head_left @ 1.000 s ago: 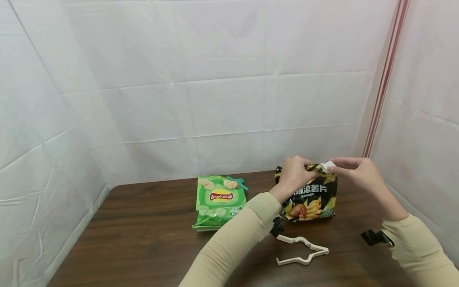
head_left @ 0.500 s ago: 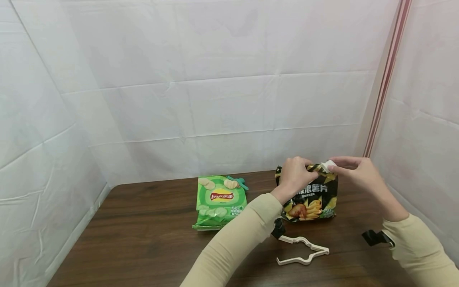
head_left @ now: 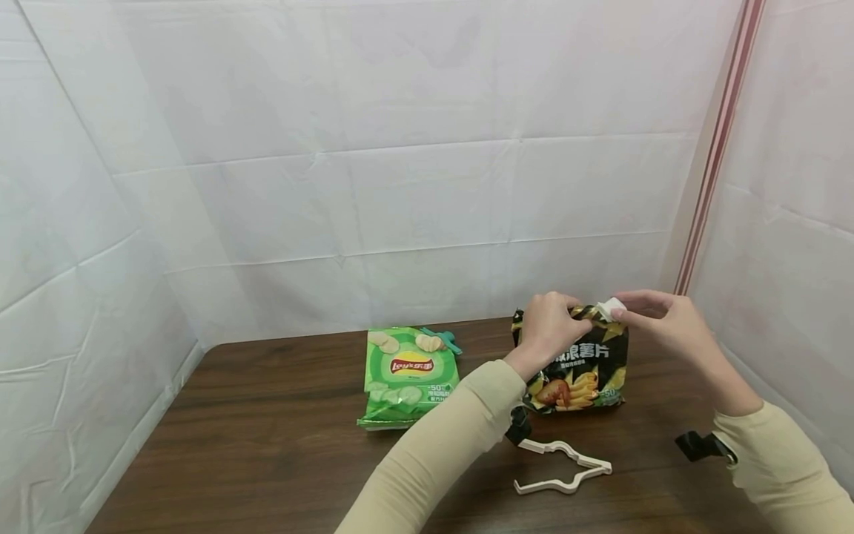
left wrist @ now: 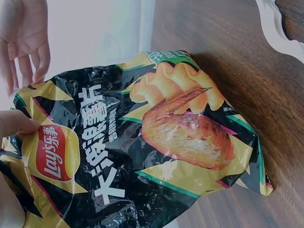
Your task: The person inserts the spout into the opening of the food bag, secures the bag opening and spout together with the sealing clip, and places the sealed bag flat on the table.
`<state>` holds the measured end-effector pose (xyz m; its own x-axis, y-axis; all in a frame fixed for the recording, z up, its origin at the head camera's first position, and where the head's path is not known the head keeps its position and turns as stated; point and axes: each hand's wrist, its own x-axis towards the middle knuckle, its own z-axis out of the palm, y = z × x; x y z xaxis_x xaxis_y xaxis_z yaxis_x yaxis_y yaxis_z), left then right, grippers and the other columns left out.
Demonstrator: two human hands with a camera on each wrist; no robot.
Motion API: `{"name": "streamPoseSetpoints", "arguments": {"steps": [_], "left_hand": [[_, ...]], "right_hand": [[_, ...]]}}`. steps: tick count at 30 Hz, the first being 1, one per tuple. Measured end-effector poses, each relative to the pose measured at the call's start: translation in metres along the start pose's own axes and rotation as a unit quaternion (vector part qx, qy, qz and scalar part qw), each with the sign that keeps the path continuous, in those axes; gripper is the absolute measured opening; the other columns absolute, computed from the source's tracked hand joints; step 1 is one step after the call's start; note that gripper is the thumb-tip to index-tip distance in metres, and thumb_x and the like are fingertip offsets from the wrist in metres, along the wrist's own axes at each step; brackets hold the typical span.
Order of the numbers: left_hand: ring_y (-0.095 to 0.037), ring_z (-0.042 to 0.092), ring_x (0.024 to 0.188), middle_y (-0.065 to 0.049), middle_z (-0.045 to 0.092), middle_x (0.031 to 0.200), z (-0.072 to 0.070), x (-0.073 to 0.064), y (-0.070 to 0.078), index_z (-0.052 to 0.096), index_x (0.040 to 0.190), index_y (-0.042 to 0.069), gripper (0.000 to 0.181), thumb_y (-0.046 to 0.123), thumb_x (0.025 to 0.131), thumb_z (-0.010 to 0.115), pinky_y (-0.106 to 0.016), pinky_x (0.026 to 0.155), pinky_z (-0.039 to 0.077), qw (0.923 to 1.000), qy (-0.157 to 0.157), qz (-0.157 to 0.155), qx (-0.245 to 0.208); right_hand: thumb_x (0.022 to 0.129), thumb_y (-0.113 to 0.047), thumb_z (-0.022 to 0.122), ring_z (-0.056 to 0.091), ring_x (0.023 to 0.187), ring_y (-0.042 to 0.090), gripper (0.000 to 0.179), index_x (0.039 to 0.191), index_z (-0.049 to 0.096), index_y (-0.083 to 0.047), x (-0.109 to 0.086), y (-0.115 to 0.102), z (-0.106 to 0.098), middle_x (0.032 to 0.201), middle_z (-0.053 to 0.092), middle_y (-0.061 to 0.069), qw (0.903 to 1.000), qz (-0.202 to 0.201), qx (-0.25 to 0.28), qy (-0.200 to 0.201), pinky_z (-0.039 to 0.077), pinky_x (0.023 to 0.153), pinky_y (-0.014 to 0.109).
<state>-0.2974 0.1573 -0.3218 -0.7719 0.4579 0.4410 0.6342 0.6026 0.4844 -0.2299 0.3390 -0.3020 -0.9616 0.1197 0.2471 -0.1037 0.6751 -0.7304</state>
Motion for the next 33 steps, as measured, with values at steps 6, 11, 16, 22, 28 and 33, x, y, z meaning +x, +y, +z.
{"name": "streamPoseSetpoints", "arguments": {"steps": [6, 11, 16, 22, 28, 33], "left_hand": [[0.003, 0.045, 0.041, 0.009, 0.069, 0.07, -0.001, 0.0, 0.001, 0.077, 0.092, 0.022, 0.011, 0.027, 0.084, 0.072, -0.012, 0.04, 0.034, 0.9999, 0.001, -0.007, 0.013], [0.002, 0.043, 0.04, 0.009, 0.071, 0.074, -0.001, 0.0, 0.001, 0.077, 0.095, 0.023, 0.013, 0.028, 0.083, 0.072, -0.013, 0.038, 0.033, 0.9995, 0.007, -0.007, 0.029], [0.002, 0.042, 0.037, 0.008, 0.073, 0.081, -0.002, -0.001, 0.001, 0.076, 0.099, 0.023, 0.016, 0.028, 0.084, 0.072, -0.014, 0.037, 0.031, 0.9996, 0.004, -0.013, 0.025], [0.001, 0.042, 0.036, 0.007, 0.073, 0.081, -0.003, -0.002, 0.0, 0.076, 0.101, 0.022, 0.017, 0.027, 0.085, 0.071, -0.015, 0.035, 0.03, 0.9997, 0.005, -0.012, 0.021], [0.002, 0.043, 0.037, 0.008, 0.073, 0.08, -0.003, -0.003, 0.0, 0.076, 0.1, 0.023, 0.017, 0.027, 0.085, 0.071, -0.014, 0.036, 0.032, 0.9997, 0.002, -0.014, 0.021], [0.002, 0.044, 0.038, 0.008, 0.073, 0.08, -0.004, -0.004, 0.001, 0.076, 0.1, 0.024, 0.017, 0.028, 0.085, 0.071, -0.014, 0.037, 0.033, 0.9997, 0.0, -0.016, 0.021]], "right_hand": [[0.087, -0.04, 0.067, 0.061, 0.083, -0.007, 0.043, 0.119, 0.066, -0.011, -0.005, 0.0, 0.001, 0.094, 0.068, -0.02, 0.9994, -0.01, 0.016, 0.029, 0.047, 0.07, 0.015], [0.087, -0.037, 0.067, 0.059, 0.085, -0.012, 0.039, 0.118, 0.066, -0.012, -0.016, 0.003, 0.003, 0.099, 0.067, -0.021, 0.9966, -0.036, 0.012, 0.073, 0.043, 0.071, 0.007], [0.088, -0.034, 0.068, 0.058, 0.087, -0.015, 0.034, 0.115, 0.067, -0.014, -0.032, 0.005, 0.01, 0.108, 0.07, 0.003, 0.9938, -0.049, 0.0, 0.1, 0.044, 0.072, 0.005], [0.085, -0.037, 0.07, 0.053, 0.083, -0.02, 0.032, 0.112, 0.069, -0.019, -0.049, 0.01, 0.019, 0.109, 0.07, 0.009, 0.9909, -0.056, -0.051, 0.112, 0.042, 0.067, 0.008], [0.085, -0.035, 0.071, 0.061, 0.08, -0.011, 0.03, 0.11, 0.069, -0.018, -0.06, 0.018, 0.03, 0.104, 0.072, 0.007, 0.9949, -0.066, -0.057, 0.05, 0.048, 0.064, 0.015], [0.086, -0.028, 0.07, 0.065, 0.085, -0.004, 0.029, 0.109, 0.068, -0.011, -0.069, 0.028, 0.043, 0.103, 0.071, 0.01, 0.9962, -0.08, -0.018, -0.028, 0.053, 0.07, 0.019]]}}
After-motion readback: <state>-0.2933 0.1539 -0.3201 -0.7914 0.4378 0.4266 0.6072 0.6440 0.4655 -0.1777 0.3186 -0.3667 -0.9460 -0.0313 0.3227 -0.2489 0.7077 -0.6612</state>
